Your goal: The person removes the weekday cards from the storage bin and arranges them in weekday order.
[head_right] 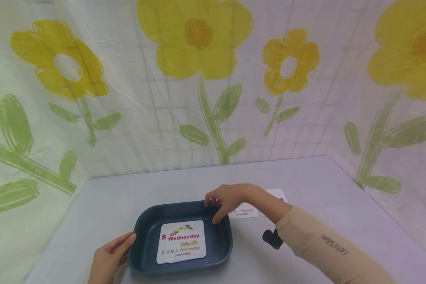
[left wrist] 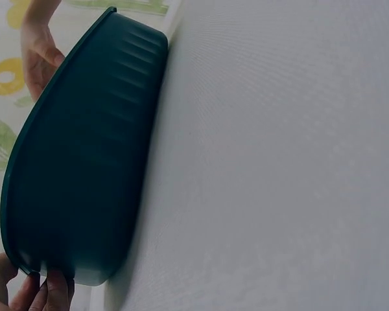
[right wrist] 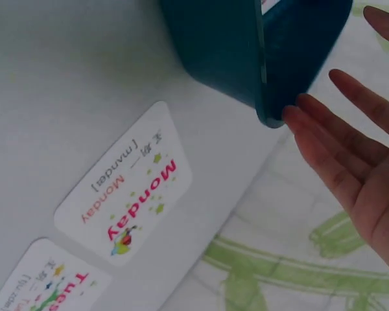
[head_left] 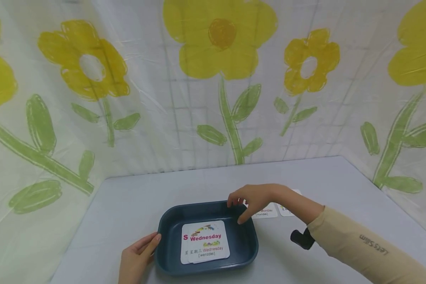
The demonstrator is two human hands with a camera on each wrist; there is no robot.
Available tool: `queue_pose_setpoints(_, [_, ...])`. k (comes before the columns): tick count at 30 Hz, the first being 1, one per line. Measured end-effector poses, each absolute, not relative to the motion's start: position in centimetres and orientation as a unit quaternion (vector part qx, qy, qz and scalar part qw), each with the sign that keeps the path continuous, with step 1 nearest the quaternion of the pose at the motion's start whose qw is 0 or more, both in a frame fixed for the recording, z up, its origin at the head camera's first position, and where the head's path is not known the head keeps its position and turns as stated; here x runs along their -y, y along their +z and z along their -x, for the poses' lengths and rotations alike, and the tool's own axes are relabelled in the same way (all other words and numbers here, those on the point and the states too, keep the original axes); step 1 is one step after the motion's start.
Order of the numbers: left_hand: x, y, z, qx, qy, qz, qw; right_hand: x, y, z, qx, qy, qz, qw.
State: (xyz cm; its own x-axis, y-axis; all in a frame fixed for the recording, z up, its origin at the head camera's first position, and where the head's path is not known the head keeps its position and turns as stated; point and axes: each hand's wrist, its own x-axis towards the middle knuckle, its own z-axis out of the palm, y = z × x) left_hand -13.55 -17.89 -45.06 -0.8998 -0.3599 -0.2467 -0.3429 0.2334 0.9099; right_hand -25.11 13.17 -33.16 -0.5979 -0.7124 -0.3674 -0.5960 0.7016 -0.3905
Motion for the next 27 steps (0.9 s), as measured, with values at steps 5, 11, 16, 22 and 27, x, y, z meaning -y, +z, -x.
queue_pose_setpoints(5, [17.9, -45.0, 13.3, 0.785, -0.576, -0.227, 0.009, -11.9, -33.6, 24.9, -0.881, -0.118, 0.383, 0.252])
queue_pose_setpoints(11, [17.9, -45.1, 13.4, 0.789, -0.573, -0.221, 0.008, -10.4, -34.6, 24.4, -0.867, -0.130, 0.409, 0.253])
queue_pose_setpoints(16, [17.9, -45.2, 13.4, 0.785, -0.577, -0.225, 0.011, -9.2, -36.0, 23.6, -0.873, -0.114, 0.409, 0.239])
queue_pose_setpoints(22, [17.8, -45.2, 13.5, 0.787, -0.575, -0.224, 0.011, -7.8, -37.4, 22.5, -0.887, -0.100, 0.393, 0.221])
queue_pose_setpoints(27, [17.8, -45.1, 13.3, 0.783, -0.580, -0.224, 0.013, -6.9, -38.3, 21.9, -0.892, -0.096, 0.387, 0.211])
